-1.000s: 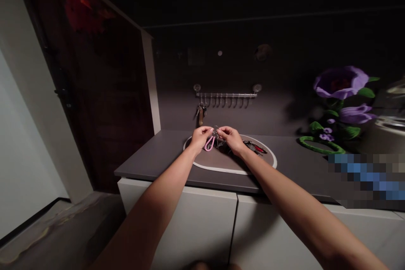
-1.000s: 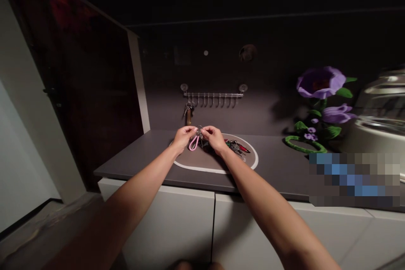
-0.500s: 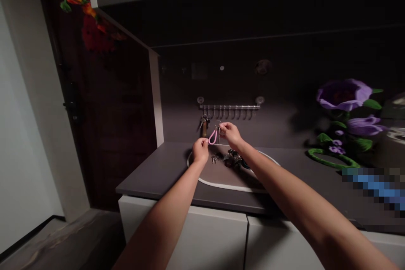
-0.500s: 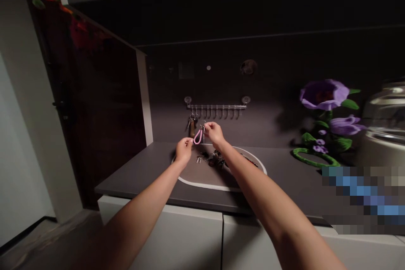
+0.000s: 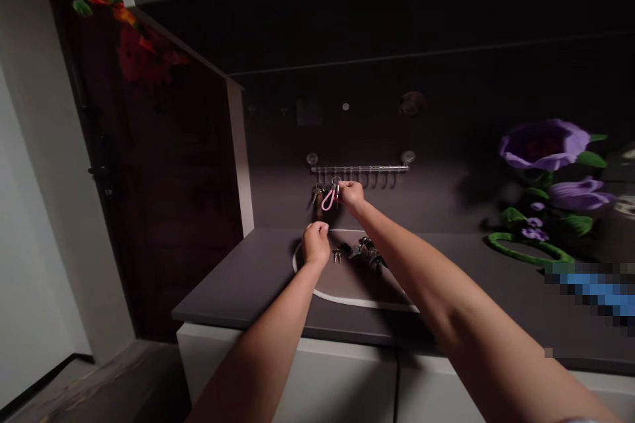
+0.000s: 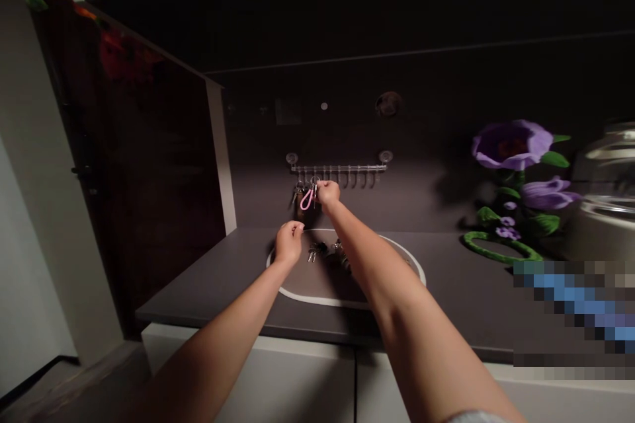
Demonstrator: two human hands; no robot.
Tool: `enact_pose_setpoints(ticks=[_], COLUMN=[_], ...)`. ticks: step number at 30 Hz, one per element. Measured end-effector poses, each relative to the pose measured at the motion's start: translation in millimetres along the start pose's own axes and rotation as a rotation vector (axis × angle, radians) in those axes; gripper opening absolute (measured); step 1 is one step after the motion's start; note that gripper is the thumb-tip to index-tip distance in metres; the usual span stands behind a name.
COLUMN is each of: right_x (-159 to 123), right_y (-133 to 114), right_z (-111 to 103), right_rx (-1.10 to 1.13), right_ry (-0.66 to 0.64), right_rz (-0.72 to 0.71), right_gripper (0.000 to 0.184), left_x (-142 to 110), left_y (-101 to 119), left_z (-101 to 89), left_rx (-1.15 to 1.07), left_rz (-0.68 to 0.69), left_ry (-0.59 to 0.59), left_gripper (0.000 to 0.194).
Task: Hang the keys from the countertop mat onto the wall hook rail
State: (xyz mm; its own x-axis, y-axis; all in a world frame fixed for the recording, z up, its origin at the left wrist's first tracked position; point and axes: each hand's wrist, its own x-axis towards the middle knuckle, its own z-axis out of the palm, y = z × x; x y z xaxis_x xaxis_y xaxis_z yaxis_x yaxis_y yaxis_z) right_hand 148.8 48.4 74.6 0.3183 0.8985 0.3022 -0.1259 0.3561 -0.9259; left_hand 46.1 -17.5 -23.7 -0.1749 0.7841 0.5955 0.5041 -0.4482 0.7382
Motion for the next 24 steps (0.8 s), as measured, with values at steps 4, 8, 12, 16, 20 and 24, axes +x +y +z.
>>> enact_pose_setpoints(ticks=[4,8,12,16,20,24], right_x=[9,16,19,18,17,16], right_y=[7,13,15,18,22,23], right_z=[4,5,4,0,-5,-8], right_rx=[0.027,0.047,0.057,-0.004,-0.094,-0.144], right_ry=[0.033,0.047,0.051,0.069,0.085,0.049], right_rz=[0.037,0.051,0.07,0.057,0.022,0.0], right_gripper=[0.012,0.008,0.009,0.006,0.006,0.008], left_x=[0,0,0,-1,0,1], left_y=[0,1,2,1,-2,-7], left_z=[-0.9,-1.5,-1.8,-1.9,-0.8,1.4], left_rx=[0.01,0.022,0.03,0.042,0.057,0.061], left_rz=[-0.007,-0.009,-0.009,-0.026,-0.035,-0.026], left_ry=[-0.007,-0.012,-0.015,-0.022,-0.028,-0.044], left_gripper=[0.021,0.021,0.02,0.02,0.02,0.019])
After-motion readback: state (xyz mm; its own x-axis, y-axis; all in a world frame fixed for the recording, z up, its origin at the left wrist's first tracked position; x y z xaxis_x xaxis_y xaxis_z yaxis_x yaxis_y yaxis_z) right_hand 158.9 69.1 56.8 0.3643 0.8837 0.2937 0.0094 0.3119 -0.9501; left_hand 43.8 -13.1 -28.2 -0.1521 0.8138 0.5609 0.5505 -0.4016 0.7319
